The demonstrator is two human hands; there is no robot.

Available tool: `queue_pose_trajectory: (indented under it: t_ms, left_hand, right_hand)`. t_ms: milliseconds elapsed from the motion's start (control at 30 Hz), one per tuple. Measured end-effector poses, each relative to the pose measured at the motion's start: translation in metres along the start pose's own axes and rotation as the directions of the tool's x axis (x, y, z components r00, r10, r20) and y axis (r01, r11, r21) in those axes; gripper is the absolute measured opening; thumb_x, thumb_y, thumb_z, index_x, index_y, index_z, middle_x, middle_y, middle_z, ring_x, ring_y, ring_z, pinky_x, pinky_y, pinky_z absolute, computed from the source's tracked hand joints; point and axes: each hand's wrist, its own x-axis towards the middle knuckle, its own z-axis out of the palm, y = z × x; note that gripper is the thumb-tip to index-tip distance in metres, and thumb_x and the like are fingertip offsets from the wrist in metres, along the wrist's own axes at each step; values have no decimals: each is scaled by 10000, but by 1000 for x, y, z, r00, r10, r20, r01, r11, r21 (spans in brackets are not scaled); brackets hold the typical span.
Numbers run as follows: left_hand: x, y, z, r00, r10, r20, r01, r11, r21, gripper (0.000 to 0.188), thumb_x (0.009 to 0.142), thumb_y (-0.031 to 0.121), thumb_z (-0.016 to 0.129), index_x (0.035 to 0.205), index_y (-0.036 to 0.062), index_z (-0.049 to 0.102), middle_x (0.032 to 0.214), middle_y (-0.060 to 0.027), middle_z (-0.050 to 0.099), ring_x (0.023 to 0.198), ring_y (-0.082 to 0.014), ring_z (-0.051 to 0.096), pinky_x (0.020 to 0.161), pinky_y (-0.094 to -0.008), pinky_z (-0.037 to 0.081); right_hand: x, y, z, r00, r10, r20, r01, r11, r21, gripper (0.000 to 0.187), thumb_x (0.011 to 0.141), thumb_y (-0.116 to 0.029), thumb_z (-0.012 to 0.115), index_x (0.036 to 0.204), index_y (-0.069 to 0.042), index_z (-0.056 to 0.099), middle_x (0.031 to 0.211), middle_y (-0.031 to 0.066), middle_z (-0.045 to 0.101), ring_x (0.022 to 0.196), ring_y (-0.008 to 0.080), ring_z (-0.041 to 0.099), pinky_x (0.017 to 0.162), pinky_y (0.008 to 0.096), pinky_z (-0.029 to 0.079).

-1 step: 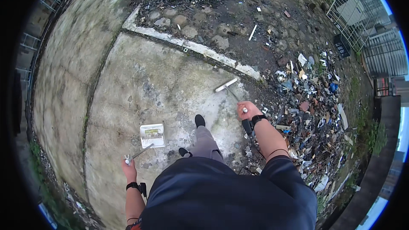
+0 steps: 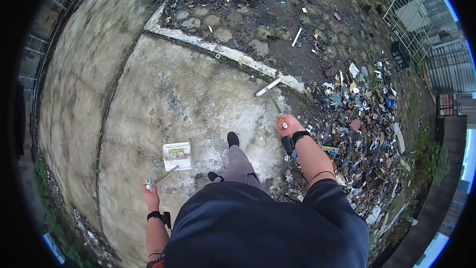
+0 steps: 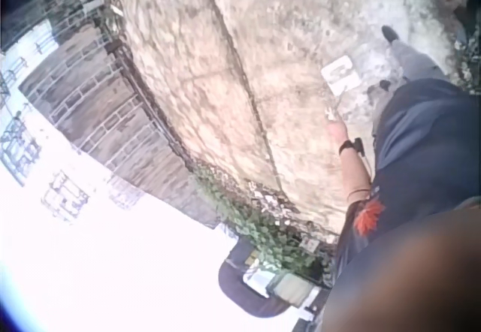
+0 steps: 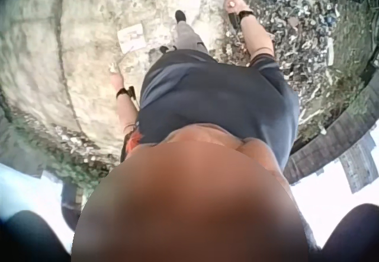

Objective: Scraping and gathering debris on a concrete floor using a manual scraper.

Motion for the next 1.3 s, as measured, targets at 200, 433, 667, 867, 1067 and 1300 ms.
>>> queue_pose_trajectory:
  t_ms: [200, 433, 667, 867, 1067, 1300]
  left_hand:
    - [-27, 5, 4, 990, -93, -110, 92, 996, -21, 229, 824, 178, 648, 932, 9, 538, 829, -167, 605, 750, -305, 580, 694, -386, 451]
    - [-110, -53, 20, 919, -354, -175, 298, 912, -283, 298, 818, 198, 655, 1017, 5, 548, 918, -184, 635, 860, -311, 626, 746, -393, 469]
    - [-243, -115, 64, 837, -506, -207, 388, 817, -427, 326, 803, 207, 673, 1014, -13, 559, 927, -195, 643, 865, -333, 626, 750, -390, 471]
    - [-369, -142, 106, 792, -566, -227, 389, 755, -528, 253, 812, 188, 660, 939, -8, 564, 865, -175, 644, 796, -319, 623, 712, -388, 464]
    - [-455, -146, 122, 678, -692, -249, 488, 676, -552, 225, 796, 154, 664, 917, -4, 561, 821, -160, 635, 753, -281, 618, 692, -372, 462]
    - [-492, -107, 138, 628, -702, -336, 541, 704, -459, 222, 809, 169, 651, 901, -4, 547, 815, -176, 633, 764, -317, 620, 695, -396, 459]
  right_hand:
    - [33, 20, 38, 618, -770, -156, 187, 337, -923, 94, 782, -80, 540, 755, 9, 525, 601, 56, 547, 437, 156, 514, 383, 297, 390]
    - [72, 41, 66, 675, -735, -61, 290, 340, -895, 62, 776, -51, 513, 733, -7, 507, 592, 88, 504, 489, 201, 510, 424, 361, 378]
    - [86, 82, 69, 785, -30, 618, 313, -843, -438, 108, 826, -38, 525, 722, -30, 498, 539, 55, 456, 495, 186, 501, 427, 316, 357]
    - [58, 248, 71, 915, 136, -380, -386, 26, -922, 160, 887, -130, 537, 743, -80, 488, 554, -20, 461, 478, 81, 440, 431, 234, 354]
    - [23, 376, 51, 821, 314, -477, -352, -379, -856, 169, 901, -174, 549, 753, -109, 500, 593, -83, 447, 442, -14, 390, 405, 171, 285]
    - [38, 342, 32, 755, 370, -541, -330, -498, -802, 200, 878, -164, 556, 700, -109, 485, 560, -85, 439, 396, -7, 371, 379, 181, 262]
